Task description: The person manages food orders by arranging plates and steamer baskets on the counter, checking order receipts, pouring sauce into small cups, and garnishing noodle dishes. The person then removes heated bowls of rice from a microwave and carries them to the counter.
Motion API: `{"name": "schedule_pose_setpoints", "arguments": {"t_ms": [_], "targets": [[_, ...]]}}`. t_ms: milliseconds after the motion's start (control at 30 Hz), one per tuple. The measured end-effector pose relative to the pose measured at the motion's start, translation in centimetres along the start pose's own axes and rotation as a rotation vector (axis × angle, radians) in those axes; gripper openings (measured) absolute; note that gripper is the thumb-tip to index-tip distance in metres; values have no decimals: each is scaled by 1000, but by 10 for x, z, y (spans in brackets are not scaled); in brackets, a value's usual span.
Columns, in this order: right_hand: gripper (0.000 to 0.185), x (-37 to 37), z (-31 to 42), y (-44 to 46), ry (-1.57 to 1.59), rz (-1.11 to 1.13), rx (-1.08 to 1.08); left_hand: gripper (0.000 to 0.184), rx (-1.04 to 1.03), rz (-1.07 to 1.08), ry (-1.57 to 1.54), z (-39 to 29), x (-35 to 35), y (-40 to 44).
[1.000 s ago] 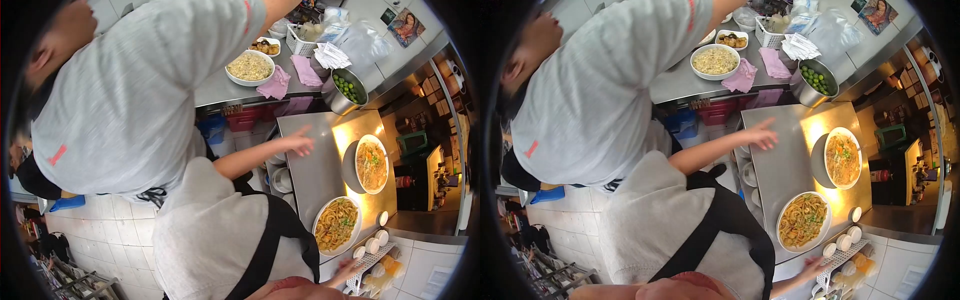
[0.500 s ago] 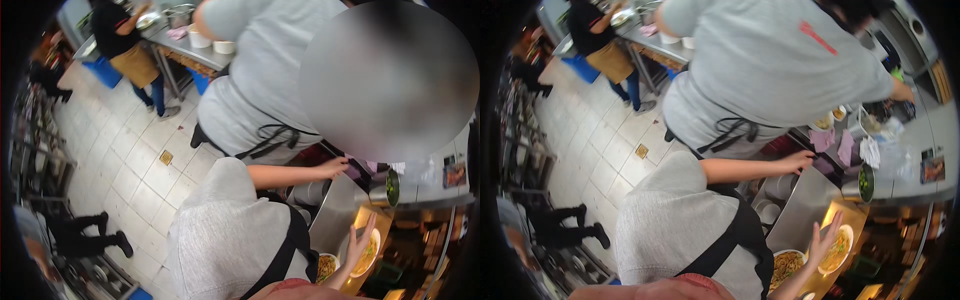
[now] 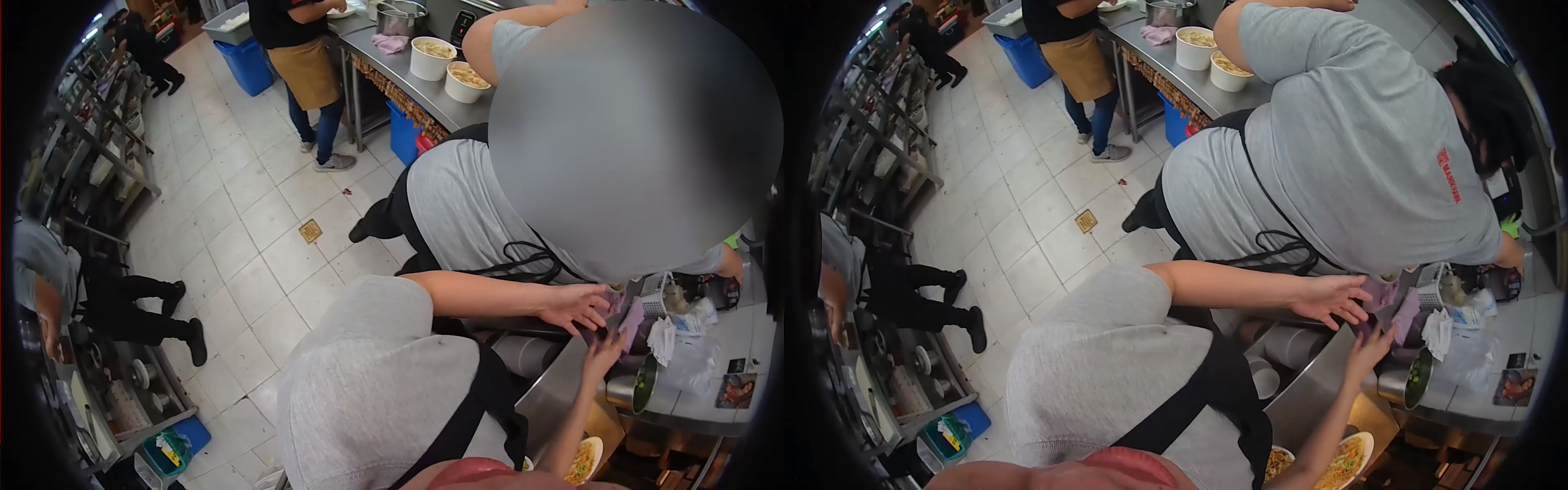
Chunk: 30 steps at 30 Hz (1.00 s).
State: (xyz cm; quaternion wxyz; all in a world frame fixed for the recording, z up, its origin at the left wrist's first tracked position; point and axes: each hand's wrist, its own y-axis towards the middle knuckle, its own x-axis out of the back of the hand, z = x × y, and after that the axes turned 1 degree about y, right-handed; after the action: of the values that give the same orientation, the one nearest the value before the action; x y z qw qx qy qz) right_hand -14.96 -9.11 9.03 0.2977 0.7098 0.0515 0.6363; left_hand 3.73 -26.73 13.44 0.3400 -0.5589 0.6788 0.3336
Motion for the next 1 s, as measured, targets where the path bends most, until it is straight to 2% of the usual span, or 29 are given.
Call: {"name": "schedule_pose_setpoints", "arguments": {"t_ms": [67, 100, 133, 200, 267, 300, 367, 400, 467, 500, 533, 567, 600, 667, 733, 800, 867, 933, 1000], "targets": [[49, -59, -79, -15, 103, 146, -252, 72, -59, -272, 620, -10, -2, -22], [49, -71, -99, -12, 149, 200, -302, 64, -204, -265, 826, 1, 41, -11], [50, -82, -113, -10, 194, 254, -355, 64, -181, -271, 839, -4, 43, -20], [50, -111, -123, -10, 219, 184, -414, 57, 47, -267, 892, -17, 39, -43], [49, -127, -122, 2, 277, 225, -584, 56, 72, -233, 954, -15, 48, -47], [49, -136, -117, 6, 287, 223, -590, 55, 74, -223, 988, -18, 49, -54], [47, -145, -104, 20, 153, -127, -593, 53, 25, -191, 1012, -19, 47, -70], [47, -144, -103, 32, 150, -122, -578, 53, 22, -189, 985, -16, 46, -81], [44, -126, -105, 65, 435, -782, -1066, 55, 45, -203, 945, -14, 20, -120], [42, -126, -115, 82, 499, -1036, -1163, 56, 77, -193, 904, -10, 16, -141], [42, -108, -112, 101, 739, -1253, -1266, 57, 128, -219, 859, -8, 7, -168], [42, -67, -80, 115, 962, -1402, -1186, 58, 117, -215, 879, -2, 14, -194], [43, -28, -43, 124, 1195, -1535, -1095, 58, 134, -302, 886, 0, 9, -224], [41, 13, 4, 128, 1284, -1530, -768, 55, 106, -510, 1003, -2, -2, -288], [40, 59, 79, 131, 1235, -1449, -655, 51, -13, -766, 1098, -1, -9, -346], [40, 80, 142, 132, 1286, -1273, -271, 50, -181, -949, 1072, 4, -14, -407], [41, 92, 220, 133, 1309, -1040, -37, 49, -327, -1122, 913, 13, -22, -465], [42, 72, 282, 133, 1315, -829, 123, 48, -443, -1258, 822, 25, -26, -525], [43, 47, 362, 129, 1227, -495, 92, 49, -483, -1349, 686, 41, -21, -592]]}}
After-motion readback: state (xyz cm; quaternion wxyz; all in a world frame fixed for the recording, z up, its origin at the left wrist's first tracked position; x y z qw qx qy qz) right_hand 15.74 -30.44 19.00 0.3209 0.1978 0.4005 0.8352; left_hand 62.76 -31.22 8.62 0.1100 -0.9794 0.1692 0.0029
